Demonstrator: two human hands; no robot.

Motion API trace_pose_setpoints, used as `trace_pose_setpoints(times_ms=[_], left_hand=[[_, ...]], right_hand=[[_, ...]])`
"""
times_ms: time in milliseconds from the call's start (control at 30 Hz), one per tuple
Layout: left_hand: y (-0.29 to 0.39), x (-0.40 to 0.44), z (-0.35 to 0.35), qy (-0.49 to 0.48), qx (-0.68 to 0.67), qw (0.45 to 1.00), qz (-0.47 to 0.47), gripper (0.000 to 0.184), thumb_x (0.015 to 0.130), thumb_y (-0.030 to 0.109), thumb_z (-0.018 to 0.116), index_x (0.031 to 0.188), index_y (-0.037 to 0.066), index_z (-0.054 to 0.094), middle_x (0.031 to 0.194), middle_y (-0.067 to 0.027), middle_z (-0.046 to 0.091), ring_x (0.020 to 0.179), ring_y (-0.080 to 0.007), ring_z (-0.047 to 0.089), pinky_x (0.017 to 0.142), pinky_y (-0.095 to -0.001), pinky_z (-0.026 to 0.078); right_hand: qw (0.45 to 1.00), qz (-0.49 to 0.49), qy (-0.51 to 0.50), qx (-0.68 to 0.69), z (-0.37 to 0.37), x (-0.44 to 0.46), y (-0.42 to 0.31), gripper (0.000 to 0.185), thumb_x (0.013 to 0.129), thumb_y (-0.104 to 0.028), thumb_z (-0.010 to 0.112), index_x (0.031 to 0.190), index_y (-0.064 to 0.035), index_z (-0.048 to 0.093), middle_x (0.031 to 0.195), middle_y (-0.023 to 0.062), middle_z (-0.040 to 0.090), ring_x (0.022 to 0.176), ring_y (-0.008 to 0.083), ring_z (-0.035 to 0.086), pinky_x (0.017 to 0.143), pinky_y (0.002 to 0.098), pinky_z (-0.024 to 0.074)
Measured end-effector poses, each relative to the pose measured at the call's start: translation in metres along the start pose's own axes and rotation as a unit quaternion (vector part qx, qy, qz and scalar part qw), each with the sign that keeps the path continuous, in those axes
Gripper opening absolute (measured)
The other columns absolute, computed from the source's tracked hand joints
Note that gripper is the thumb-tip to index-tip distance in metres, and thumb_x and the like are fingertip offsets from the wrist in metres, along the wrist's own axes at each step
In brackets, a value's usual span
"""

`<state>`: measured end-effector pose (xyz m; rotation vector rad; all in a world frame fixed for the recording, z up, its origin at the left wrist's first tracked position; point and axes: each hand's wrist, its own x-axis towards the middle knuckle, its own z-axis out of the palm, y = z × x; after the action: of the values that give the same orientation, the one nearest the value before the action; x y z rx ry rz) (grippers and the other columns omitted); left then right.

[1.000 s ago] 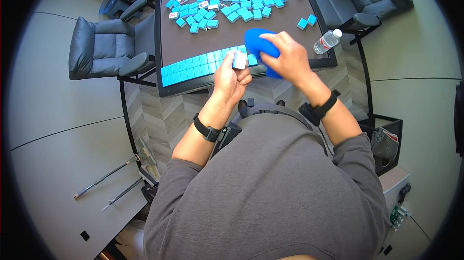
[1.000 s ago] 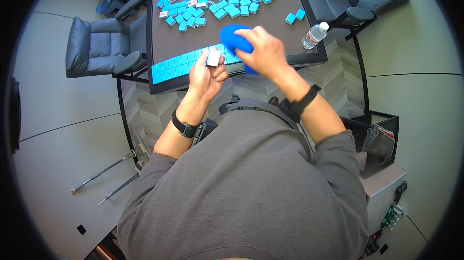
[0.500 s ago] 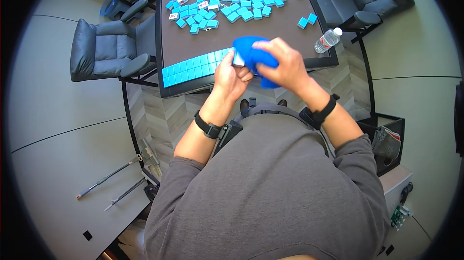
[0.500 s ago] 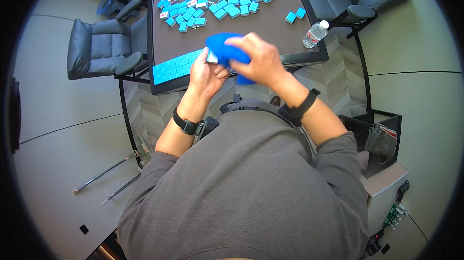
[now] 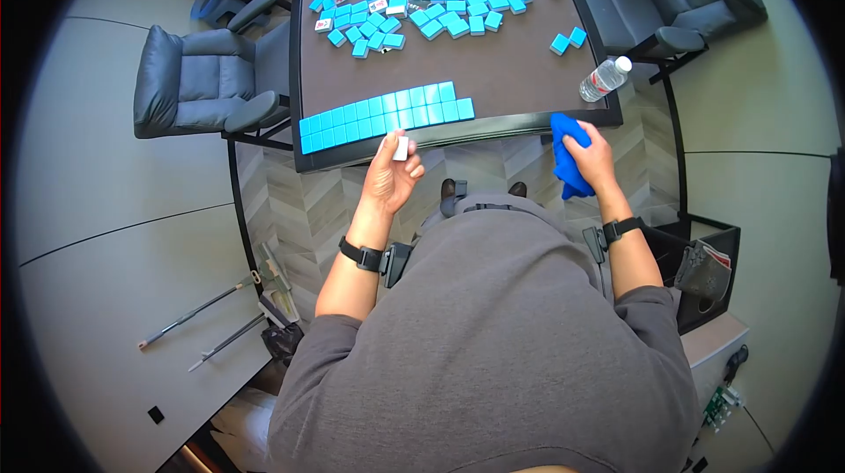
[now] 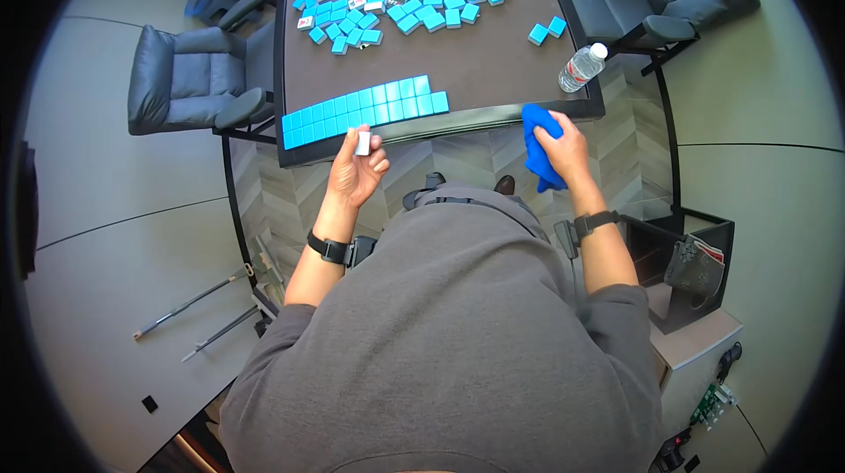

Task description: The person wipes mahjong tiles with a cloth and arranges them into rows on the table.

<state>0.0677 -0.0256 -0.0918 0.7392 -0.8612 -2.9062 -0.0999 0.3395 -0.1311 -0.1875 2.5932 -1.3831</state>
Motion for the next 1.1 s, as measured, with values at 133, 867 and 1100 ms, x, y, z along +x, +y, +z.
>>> trace_pose_setpoints(times_ms=[133, 867, 1100], left_hand=[[-0.003, -0.004, -0.03, 0.098, 0.133, 0.986, -0.016, 0.045, 0.091, 0.029, 0.077, 0.122, 0.017, 0.047, 0.088, -0.0024, 0.057, 0.063, -0.0116, 0.049, 0.057, -0.0279, 0.039], [-0.033, 0.188, 0.015, 0.07, 0.852, 0.494, 0.16, 0.061, 0.078, 0.032, 0.08, 0.13, 0.012, 0.056, 0.127, -0.0137, 0.063, 0.123, -0.035, 0.057, 0.104, -0.0444, 0.046], [-0.057, 0.232, 0.017, 0.061, 0.858, 0.481, 0.167, 0.06, 0.079, 0.027, 0.079, 0.132, 0.015, 0.054, 0.132, -0.0111, 0.06, 0.128, -0.0339, 0.053, 0.106, -0.0465, 0.044]], right_hand=[[0.994, 0.005, -0.027, -0.105, -0.013, -0.029, 0.048, 0.045, 0.082, -0.035, 0.072, 0.121, -0.0111, 0.068, 0.111, 0.0178, 0.072, 0.104, 0.0354, 0.069, 0.089, 0.0424, 0.0537], [0.95, 0.262, 0.012, -0.168, -0.121, -0.149, 0.239, 0.054, 0.082, -0.038, 0.073, 0.126, -0.0084, 0.065, 0.116, 0.0201, 0.071, 0.108, 0.0361, 0.068, 0.093, 0.0425, 0.0524], [0.925, 0.321, 0.045, -0.2, -0.159, -0.2, 0.262, 0.055, 0.083, -0.039, 0.073, 0.127, -0.0073, 0.064, 0.116, 0.0205, 0.07, 0.109, 0.0366, 0.067, 0.094, 0.0428, 0.0518]])
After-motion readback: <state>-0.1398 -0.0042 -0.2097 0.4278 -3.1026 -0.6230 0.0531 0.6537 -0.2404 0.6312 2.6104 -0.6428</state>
